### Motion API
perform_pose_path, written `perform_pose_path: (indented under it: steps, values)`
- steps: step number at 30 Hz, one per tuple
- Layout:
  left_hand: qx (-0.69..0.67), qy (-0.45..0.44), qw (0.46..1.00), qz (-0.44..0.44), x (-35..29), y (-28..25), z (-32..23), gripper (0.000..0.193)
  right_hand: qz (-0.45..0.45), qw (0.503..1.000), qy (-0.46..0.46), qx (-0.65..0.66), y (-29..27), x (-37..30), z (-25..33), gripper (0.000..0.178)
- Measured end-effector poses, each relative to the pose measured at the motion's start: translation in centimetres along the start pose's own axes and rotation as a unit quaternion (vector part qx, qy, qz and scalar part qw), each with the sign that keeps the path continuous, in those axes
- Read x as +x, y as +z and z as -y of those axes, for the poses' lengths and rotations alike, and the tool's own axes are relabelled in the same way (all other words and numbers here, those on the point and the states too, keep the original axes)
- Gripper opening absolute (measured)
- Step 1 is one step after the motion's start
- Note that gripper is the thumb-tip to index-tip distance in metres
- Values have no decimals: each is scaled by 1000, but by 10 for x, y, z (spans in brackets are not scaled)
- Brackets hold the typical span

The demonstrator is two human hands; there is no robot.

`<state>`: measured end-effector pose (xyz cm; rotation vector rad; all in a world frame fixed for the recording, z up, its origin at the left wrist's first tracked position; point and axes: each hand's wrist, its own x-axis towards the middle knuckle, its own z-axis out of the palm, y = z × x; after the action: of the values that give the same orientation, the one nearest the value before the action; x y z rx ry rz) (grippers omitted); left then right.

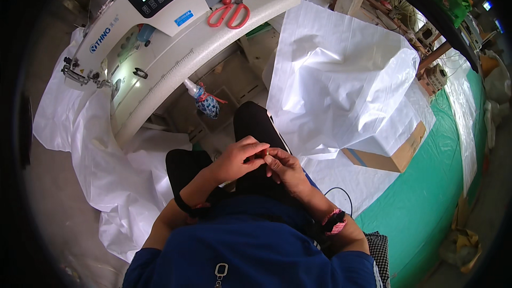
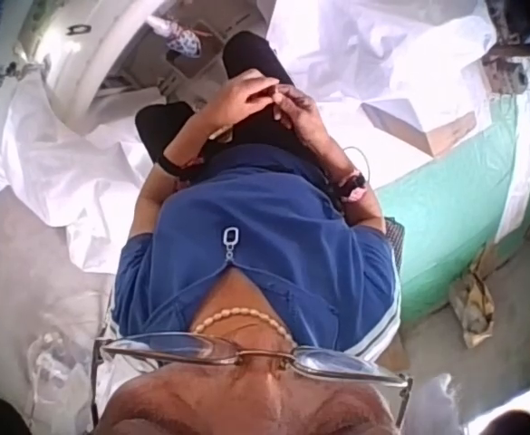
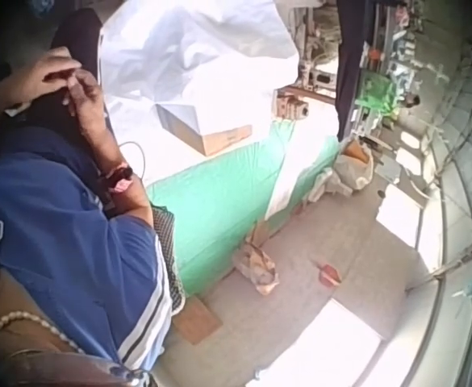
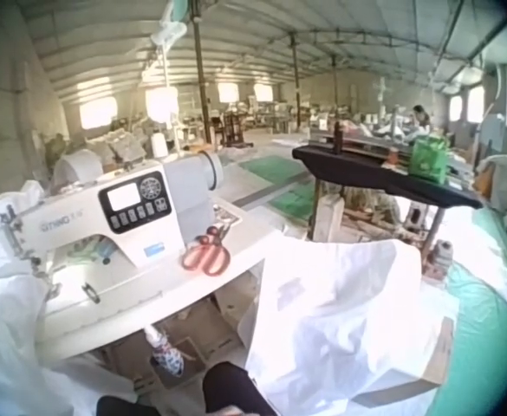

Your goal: Sewing two large white plastic sheets together using an industrial sewing machine.

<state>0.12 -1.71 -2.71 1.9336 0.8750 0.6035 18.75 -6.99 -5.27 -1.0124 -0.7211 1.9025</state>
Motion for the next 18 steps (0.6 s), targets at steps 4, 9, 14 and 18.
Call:
perform_pose_path:
  steps: [4,9,14,18]
  values:
    - [17,46,999,-8,-1,-1,-2,36,38,999,37,7,-6,2,6,26]
    - [43,57,997,17,-5,1,5,36,-10,999,35,0,-4,5,-2,24]
    - [6,55,998,11,-4,9,15,34,-26,999,10,30,-4,8,-12,22]
    - [-2,49,999,1,-3,13,23,33,-40,998,17,34,-6,12,-15,22]
